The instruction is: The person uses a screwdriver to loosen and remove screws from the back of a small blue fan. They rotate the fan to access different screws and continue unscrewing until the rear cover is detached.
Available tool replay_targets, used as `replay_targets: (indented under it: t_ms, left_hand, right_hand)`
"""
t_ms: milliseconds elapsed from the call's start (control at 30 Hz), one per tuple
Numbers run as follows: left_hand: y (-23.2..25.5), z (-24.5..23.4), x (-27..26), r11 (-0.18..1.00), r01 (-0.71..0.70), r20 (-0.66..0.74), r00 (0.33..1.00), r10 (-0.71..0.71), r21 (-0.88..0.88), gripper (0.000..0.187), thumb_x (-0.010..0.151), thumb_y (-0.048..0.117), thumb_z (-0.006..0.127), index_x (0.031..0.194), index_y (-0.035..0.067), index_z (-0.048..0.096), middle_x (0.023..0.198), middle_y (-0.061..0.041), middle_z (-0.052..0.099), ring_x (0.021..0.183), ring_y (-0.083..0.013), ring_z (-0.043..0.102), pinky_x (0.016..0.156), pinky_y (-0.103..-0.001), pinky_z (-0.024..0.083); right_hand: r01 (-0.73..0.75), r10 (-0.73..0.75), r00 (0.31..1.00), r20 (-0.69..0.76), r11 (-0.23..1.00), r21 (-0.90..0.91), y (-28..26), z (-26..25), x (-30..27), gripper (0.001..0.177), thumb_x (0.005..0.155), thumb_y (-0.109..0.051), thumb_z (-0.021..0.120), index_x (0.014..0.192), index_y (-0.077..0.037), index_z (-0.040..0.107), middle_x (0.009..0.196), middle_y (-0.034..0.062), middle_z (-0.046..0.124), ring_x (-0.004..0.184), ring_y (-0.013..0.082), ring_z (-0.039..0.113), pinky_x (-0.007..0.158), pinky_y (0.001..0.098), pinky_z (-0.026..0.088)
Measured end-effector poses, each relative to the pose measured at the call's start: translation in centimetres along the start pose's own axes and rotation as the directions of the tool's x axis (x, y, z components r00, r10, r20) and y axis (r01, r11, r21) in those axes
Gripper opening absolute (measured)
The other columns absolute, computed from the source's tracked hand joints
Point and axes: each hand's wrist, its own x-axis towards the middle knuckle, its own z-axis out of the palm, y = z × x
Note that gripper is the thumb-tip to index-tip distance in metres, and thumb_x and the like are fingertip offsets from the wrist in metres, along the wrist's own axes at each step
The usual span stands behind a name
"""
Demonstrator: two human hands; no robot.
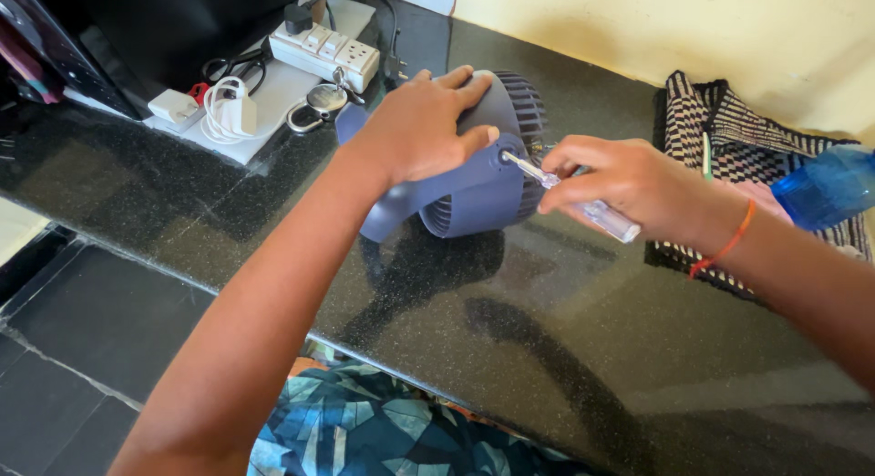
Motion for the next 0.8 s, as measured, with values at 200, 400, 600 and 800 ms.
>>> replay_targets:
  t_ms: [200, 400, 600, 800]
  left_hand:
    - [0.0, 0.4, -0.4, 1.0, -0.017, -0.026, 1.0, 0.017, -0.006, 0.073, 0.09, 0.05, 0.063, 0.149, 0.01, 0.049, 0.153, -0.02, 0.048, 0.131, -0.0543, 0.047, 0.111, -0.05, 0.04]
    - [-0.2, 0.6, -0.4, 0.999, -0.051, -0.066, 0.996, 0.052, 0.012, 0.072, 0.091, 0.05, 0.065, 0.149, 0.01, 0.05, 0.151, -0.022, 0.049, 0.129, -0.0562, 0.048, 0.112, -0.051, 0.038]
    - [0.0, 0.4, -0.4, 1.0, -0.013, -0.026, 1.0, 0.013, -0.014, 0.073, 0.09, 0.051, 0.063, 0.149, 0.01, 0.049, 0.153, -0.019, 0.048, 0.131, -0.0521, 0.049, 0.11, -0.049, 0.041]
    - [0.0, 0.4, -0.4, 1.0, -0.014, -0.03, 0.999, 0.014, 0.014, 0.074, 0.09, 0.052, 0.064, 0.15, 0.011, 0.048, 0.153, -0.019, 0.046, 0.131, -0.0532, 0.047, 0.11, -0.05, 0.039]
  right_hand:
    - [-0.354, 0.437, 0.842, -0.316, 0.89, 0.288, -3.5, 2.7, -1.6, 0.029, 0.093, -0.005, 0.07, 0.122, 0.0, 0.073, 0.102, 0.01, 0.077, 0.08, 0.013, 0.073, 0.067, 0.0238, 0.055]
    - [-0.431, 0.486, 0.8, -0.353, 0.874, 0.226, -4.6, 2.1, -1.2, 0.025, 0.086, -0.006, 0.08, 0.11, 0.0, 0.075, 0.097, 0.0111, 0.078, 0.08, 0.0117, 0.074, 0.068, 0.0232, 0.056]
    - [-0.372, 0.412, 0.847, -0.334, 0.911, 0.18, -5.0, 0.7, -0.7, 0.024, 0.087, -0.005, 0.079, 0.11, 0.0, 0.075, 0.103, 0.0119, 0.077, 0.083, 0.0135, 0.074, 0.071, 0.024, 0.056]
    - [-0.338, 0.357, 0.885, -0.298, 0.934, 0.113, -4.8, -0.3, -0.3, 0.026, 0.085, -0.005, 0.079, 0.11, 0.0, 0.075, 0.104, 0.0133, 0.077, 0.082, 0.0152, 0.074, 0.069, 0.0253, 0.057]
